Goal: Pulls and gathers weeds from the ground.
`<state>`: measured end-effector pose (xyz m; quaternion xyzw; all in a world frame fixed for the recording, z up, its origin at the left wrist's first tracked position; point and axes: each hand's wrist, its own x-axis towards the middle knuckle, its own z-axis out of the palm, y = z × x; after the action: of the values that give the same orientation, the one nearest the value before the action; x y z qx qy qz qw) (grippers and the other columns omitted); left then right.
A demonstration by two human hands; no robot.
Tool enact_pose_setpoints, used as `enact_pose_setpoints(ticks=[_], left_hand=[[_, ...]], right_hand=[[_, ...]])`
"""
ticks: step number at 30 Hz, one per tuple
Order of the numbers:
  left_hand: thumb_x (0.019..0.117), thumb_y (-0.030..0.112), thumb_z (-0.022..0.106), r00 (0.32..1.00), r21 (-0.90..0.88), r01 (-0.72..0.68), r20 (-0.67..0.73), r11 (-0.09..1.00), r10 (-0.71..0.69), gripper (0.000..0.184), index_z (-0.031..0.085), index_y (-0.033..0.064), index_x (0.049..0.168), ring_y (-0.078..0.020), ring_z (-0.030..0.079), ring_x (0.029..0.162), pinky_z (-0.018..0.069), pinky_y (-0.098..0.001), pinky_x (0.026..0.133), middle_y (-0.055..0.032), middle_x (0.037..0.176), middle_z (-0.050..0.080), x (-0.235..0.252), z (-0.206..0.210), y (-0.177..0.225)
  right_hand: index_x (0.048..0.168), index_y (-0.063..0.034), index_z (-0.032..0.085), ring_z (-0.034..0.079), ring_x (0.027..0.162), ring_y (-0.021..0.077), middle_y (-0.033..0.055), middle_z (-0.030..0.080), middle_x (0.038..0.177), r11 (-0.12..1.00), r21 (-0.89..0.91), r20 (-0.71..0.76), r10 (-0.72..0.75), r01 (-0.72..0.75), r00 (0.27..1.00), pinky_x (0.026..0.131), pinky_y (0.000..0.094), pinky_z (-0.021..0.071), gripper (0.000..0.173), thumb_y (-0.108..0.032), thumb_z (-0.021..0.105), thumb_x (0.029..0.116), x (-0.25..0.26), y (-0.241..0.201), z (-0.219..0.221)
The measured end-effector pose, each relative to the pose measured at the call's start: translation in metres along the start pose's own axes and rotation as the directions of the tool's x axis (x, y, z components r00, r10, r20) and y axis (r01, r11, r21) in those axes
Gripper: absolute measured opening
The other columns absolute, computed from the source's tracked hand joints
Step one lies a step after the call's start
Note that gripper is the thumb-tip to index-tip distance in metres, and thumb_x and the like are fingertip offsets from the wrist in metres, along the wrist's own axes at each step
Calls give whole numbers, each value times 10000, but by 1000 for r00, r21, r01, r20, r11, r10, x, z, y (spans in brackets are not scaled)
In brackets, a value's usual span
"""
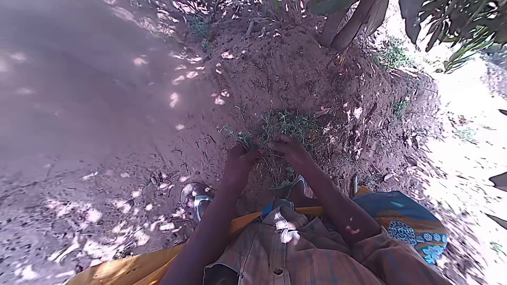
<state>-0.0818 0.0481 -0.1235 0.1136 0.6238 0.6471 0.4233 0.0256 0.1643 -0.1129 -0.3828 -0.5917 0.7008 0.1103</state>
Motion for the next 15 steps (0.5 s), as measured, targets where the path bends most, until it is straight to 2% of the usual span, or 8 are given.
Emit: enact_pose_setpoints(ticks=[2,5,10,13,15], left_hand=[[976,-76,552,1000,-15,-16,-6,1000,16,274,565,19,1233,-60,614,771,541,-230,714,-23,973,624,0,0,0],[968,-84,559,999,-35,-29,-17,999,29,286,558,42,1225,-52,609,770,540,-216,703,-6,969,612,0,1,1],[964,-68,590,999,4,-47,28,999,47,302,577,35,1247,-38,619,760,543,-208,697,2,955,640,-1,1,1],[997,-30,569,1000,3,-20,9,1000,20,207,592,15,1197,-50,643,775,559,-223,709,-12,974,660,-2,3,3],[1027,-12,526,999,-36,-18,-44,999,17,179,604,14,1185,-56,658,752,565,-217,673,-17,978,677,-1,1,3]], right_hand=[[985,-32,588,562,631,76,18,585,791,1000,9,1,11,-11,1000,622,234,518,49,-64,584,1021,0,-1,0],[956,-43,575,559,627,65,7,578,772,1000,11,26,12,-13,1000,624,219,515,71,-50,569,1026,-1,-2,-1],[968,-33,578,551,652,57,9,586,786,997,-82,55,12,-7,998,630,217,496,77,-86,613,1012,-3,-2,0],[953,-37,578,474,658,59,-2,519,760,991,-133,-53,-37,29,998,643,234,431,111,-117,641,1000,-3,0,-1],[929,-52,569,454,645,60,-5,503,755,992,-121,-162,-52,32,985,620,234,411,139,-140,650,1000,-4,-3,-4]])
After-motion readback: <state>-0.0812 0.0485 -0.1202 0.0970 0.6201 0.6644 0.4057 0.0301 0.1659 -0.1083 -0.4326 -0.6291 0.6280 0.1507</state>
